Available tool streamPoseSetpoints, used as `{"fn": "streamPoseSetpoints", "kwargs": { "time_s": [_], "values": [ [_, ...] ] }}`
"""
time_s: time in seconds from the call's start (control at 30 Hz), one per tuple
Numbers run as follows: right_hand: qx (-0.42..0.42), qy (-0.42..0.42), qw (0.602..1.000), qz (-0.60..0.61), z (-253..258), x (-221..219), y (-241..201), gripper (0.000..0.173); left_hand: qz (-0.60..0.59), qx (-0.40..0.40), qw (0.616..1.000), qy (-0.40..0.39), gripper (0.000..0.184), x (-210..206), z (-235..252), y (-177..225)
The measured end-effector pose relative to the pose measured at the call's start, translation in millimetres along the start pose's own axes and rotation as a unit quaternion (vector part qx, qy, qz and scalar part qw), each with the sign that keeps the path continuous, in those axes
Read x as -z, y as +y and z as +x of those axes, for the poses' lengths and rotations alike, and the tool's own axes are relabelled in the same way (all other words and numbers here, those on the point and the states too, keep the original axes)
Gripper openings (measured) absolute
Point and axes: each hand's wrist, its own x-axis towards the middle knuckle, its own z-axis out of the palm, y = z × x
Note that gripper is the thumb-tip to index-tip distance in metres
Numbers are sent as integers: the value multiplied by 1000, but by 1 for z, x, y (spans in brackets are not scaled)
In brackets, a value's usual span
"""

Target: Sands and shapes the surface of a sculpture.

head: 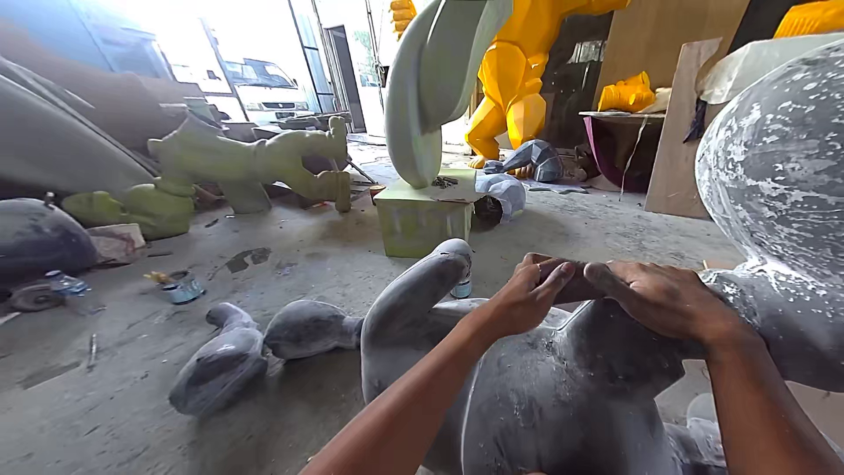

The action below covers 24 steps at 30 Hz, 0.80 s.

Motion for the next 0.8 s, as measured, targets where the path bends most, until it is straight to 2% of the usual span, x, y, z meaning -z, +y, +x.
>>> {"fn": "streamPoseSetpoints", "kwargs": {
  "time_s": [0.13, 0.2, 0.3, 0.37, 0.5, 0.57, 0.67, 0.73, 0.8],
  "values": [
    [13, -15, 1000, 22, 1, -3, 11, 64, -81, -22, 996, -5, 39, 0, 13, -9],
    [40, 14, 994, 97, -2, -4, 15, 50, -78, -32, 996, 1, 39, 4, 10, -10],
    [100, 30, 961, 256, -13, 4, 17, 27, -47, -37, 998, 13, 43, 14, 4, -15],
    [124, 47, 943, 306, -21, 6, 16, 17, -14, -43, 998, 43, 44, 23, -1, -18],
    [93, 70, 959, 260, -27, 2, 16, 17, 105, -40, 983, 145, 35, 58, -14, -32],
    [81, 80, 954, 276, -31, 3, 13, 16, 171, -24, 967, 187, 33, 82, -17, -41],
    [81, 102, 944, 305, -35, 1, 12, 15, 200, 57, 956, 209, 42, 113, -18, -60],
    [85, 111, 948, 287, -32, -3, 13, 17, 169, 134, 953, 211, 51, 126, -15, -74],
    [93, 114, 953, 264, -33, -3, 10, 14, 169, 173, 948, 205, 61, 134, -9, -84]
  ]
}}
